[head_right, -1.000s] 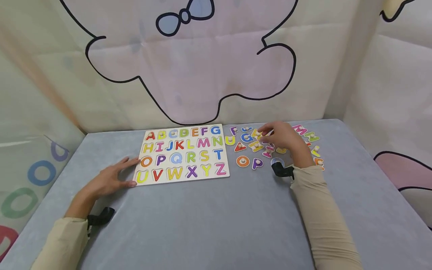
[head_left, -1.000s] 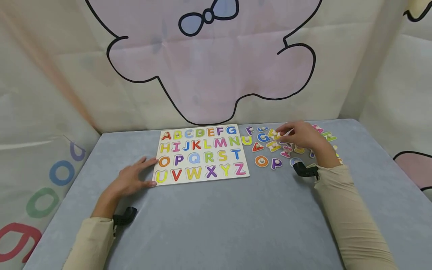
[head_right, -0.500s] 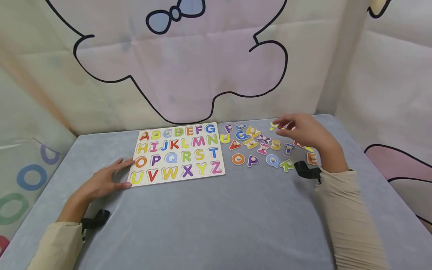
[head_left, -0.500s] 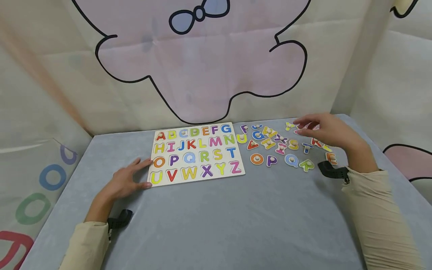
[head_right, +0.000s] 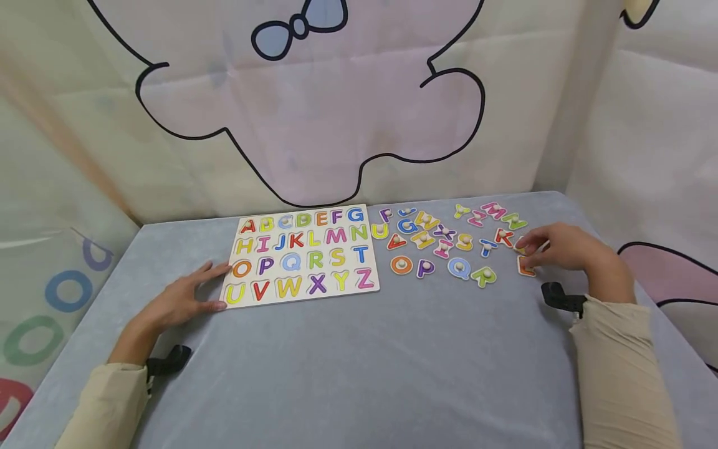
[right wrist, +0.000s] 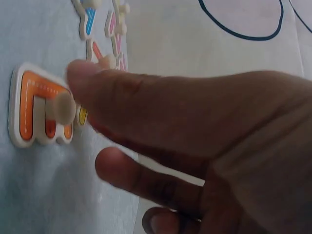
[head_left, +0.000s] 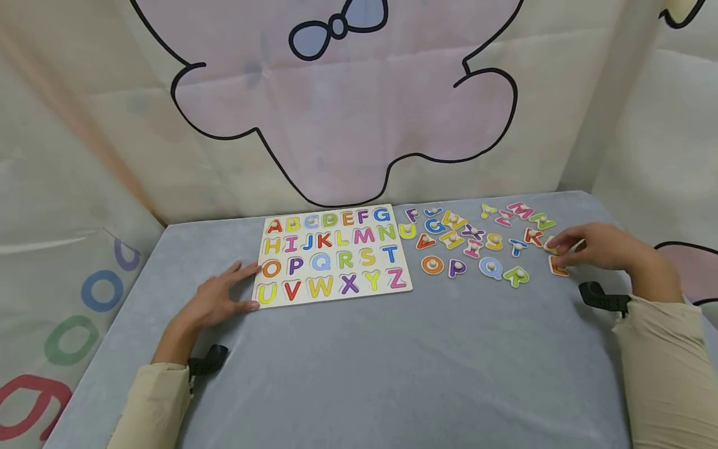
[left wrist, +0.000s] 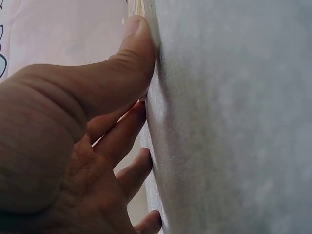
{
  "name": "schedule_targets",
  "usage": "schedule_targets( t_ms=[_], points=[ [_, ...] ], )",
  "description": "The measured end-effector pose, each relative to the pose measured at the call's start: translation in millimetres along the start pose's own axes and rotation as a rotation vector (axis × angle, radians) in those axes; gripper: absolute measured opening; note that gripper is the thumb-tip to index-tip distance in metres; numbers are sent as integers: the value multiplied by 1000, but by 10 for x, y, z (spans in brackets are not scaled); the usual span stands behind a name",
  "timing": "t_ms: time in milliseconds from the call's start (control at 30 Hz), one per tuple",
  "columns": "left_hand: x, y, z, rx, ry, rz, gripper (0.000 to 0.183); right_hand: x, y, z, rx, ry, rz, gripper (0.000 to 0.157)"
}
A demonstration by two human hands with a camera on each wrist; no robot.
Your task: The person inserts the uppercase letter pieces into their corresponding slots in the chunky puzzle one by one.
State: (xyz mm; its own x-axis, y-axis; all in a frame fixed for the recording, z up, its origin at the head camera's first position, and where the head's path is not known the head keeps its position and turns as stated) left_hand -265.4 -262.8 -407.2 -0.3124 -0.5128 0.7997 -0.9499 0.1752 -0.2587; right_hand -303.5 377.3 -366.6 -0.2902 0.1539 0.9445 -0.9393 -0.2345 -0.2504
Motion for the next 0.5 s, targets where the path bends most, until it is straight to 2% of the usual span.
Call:
schedule_targets(
  t_ms=[167,300,500],
  points=[
    [-26,-7,16,1,5,1,87,-145,-32,-90,-19,44,74,33],
    [-19,-11,3,-1,2,-1,87,-181,-27,-105,-23,56,102,26],
    [-13,-22,-3,-7,3,-8,87,-136,18,4,7,50,61,20]
  ],
)
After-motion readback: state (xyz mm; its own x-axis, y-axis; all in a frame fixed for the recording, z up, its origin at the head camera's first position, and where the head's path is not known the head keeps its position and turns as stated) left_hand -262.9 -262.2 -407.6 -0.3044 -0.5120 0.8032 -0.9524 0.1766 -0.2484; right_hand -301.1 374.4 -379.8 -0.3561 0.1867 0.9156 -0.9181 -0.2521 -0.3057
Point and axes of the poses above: each hand's wrist, its own y-axis towards the middle knuckle, its own x-axis out of the back of the hand, z = x × y, the point moved 10 cm from there along y, towards the middle knuckle, and after that the axes turned 9 degrees about -y, right-handed, at the moved point
